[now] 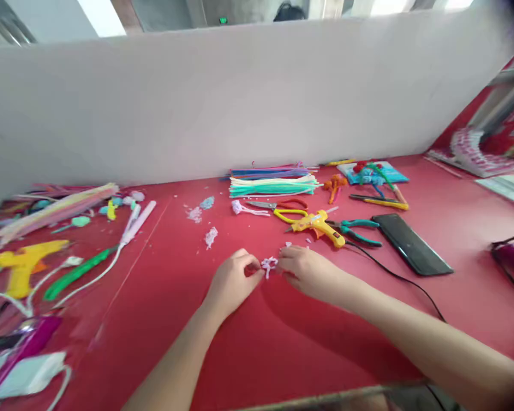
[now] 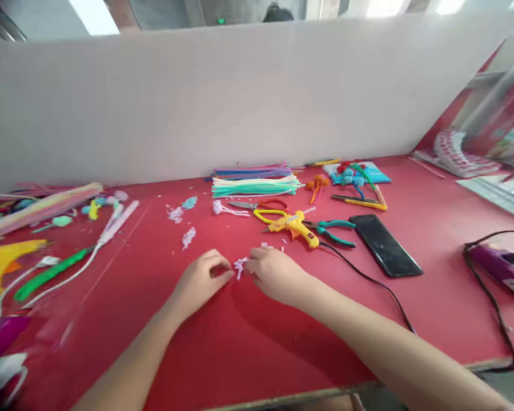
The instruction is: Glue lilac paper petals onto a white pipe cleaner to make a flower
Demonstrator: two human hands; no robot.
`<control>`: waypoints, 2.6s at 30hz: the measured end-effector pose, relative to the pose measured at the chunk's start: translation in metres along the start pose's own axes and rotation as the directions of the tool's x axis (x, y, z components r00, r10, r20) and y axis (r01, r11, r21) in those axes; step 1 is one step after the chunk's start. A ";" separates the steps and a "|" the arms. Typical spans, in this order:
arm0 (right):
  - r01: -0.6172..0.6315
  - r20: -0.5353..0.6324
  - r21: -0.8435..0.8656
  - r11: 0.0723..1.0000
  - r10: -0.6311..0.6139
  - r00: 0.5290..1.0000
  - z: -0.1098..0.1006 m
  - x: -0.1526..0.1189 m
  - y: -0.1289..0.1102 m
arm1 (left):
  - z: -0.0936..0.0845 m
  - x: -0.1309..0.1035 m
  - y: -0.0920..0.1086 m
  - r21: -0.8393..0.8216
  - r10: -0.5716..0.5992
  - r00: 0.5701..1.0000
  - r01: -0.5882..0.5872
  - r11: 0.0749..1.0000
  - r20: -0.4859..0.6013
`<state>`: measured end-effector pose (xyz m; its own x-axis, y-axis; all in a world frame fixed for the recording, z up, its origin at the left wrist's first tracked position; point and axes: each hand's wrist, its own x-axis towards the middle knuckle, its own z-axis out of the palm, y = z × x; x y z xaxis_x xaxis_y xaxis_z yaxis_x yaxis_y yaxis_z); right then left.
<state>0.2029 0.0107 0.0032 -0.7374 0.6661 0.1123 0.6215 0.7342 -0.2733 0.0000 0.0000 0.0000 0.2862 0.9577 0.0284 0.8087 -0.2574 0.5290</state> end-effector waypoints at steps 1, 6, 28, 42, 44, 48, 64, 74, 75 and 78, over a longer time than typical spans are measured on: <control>-0.003 0.006 -0.020 1.000 0.003 1.000 0.001 0.002 0.000 | 0.006 -0.001 0.003 0.020 -0.006 1.000 0.006 1.000 0.000; -0.060 0.029 -0.077 0.995 0.063 0.998 0.007 0.008 0.000 | 0.023 -0.002 0.010 0.086 -0.020 0.999 0.023 0.996 -0.037; -0.529 0.008 -0.378 0.760 0.575 0.818 -0.014 0.111 0.107 | 0.013 0.006 -0.002 -0.803 -0.265 0.955 0.262 0.535 0.135; -0.562 -0.471 -0.168 0.810 0.435 0.768 -0.044 0.076 0.089 | 0.008 0.004 0.004 -0.935 -0.287 0.951 0.203 0.292 0.116; -0.504 -0.467 0.045 0.862 0.465 0.752 -0.042 0.053 0.074 | 0.006 0.002 0.007 -0.959 -0.295 0.945 0.201 0.199 0.137; -0.439 -0.175 0.412 0.799 0.542 0.822 -0.024 0.012 0.032 | 0.007 -0.001 0.013 -0.980 -0.290 0.945 0.183 0.082 0.152; -0.289 -0.124 -0.033 0.957 0.283 0.951 0.003 -0.024 -0.018 | -0.007 -0.007 0.022 -0.985 -0.404 0.915 -0.075 -0.157 -0.005; -0.251 -0.101 -0.054 0.966 0.245 0.964 0.008 -0.028 -0.015 | -0.008 -0.009 0.021 -0.994 -0.403 0.914 -0.085 -0.070 -0.050; -0.245 -0.102 -0.064 0.967 0.238 0.966 0.008 -0.028 -0.015 | -0.008 -0.009 0.021 -0.995 -0.405 0.913 -0.083 -0.063 -0.050; -0.219 -0.126 -0.089 0.972 0.207 0.970 0.008 -0.028 -0.015 | -0.008 -0.009 0.021 -0.996 -0.420 0.906 -0.074 -0.045 -0.048</control>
<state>0.2120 -0.0198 -0.0037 -0.5532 0.8148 0.1732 0.7889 0.5793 -0.2052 0.0103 -0.0127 0.0181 -0.1049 0.9822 -0.1557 -0.5697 0.0690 0.8189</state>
